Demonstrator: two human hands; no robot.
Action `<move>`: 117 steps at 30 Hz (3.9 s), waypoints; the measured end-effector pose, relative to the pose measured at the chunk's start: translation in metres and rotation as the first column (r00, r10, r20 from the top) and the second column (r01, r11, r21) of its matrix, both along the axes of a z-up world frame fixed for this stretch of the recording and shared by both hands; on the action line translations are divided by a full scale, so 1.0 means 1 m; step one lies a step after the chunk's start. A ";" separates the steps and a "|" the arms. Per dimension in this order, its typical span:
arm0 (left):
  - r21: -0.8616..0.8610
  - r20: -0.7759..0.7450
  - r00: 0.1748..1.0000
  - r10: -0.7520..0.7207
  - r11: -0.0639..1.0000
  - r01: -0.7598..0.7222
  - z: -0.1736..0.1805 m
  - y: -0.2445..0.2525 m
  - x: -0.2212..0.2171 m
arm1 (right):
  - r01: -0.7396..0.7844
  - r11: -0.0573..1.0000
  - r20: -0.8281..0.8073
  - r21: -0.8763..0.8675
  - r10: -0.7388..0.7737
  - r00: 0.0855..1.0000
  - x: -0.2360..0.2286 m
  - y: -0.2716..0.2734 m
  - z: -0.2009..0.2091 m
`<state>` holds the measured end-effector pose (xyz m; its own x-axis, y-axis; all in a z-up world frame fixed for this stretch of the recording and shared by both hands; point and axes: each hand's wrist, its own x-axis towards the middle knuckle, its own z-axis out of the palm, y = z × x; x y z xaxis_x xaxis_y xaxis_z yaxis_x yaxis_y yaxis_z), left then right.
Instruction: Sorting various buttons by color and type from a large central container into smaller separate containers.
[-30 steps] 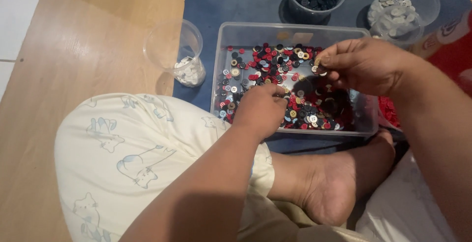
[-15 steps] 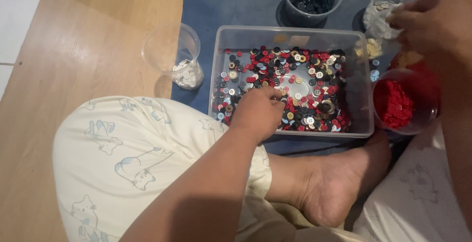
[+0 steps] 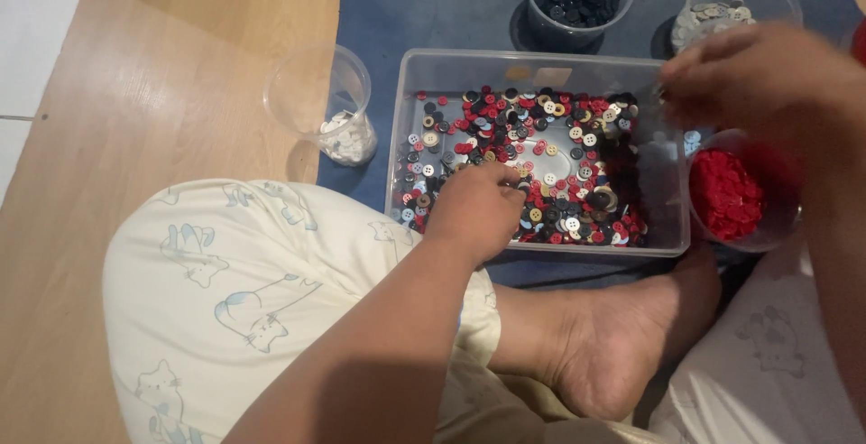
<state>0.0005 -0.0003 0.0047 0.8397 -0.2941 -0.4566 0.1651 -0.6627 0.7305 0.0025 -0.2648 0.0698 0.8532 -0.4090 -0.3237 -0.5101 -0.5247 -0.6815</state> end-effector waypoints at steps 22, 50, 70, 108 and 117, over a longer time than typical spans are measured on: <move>-0.020 0.136 0.991 -0.017 1.000 0.020 -0.019 0.000 0.003 | -0.142 0.939 0.235 -0.312 0.221 0.947 0.020 0.034 -0.081; 0.667 0.650 0.292 -0.702 0.711 0.225 -0.079 -0.034 0.034 | -0.610 0.704 -0.336 -0.364 0.511 0.791 0.008 0.062 -0.121; -0.043 0.097 0.992 0.080 0.996 -0.076 -0.027 -0.012 0.012 | -0.074 0.767 -0.044 0.637 0.132 0.990 0.003 0.081 -0.070; -0.093 0.057 0.998 0.041 0.995 -0.036 -0.014 -0.009 0.001 | -0.429 0.577 -0.125 -0.694 0.491 0.862 0.031 0.016 -0.118; -0.075 -0.022 1.000 -0.005 0.997 0.004 -0.017 -0.006 0.007 | -0.180 0.958 0.020 0.222 0.180 0.983 0.019 0.047 -0.105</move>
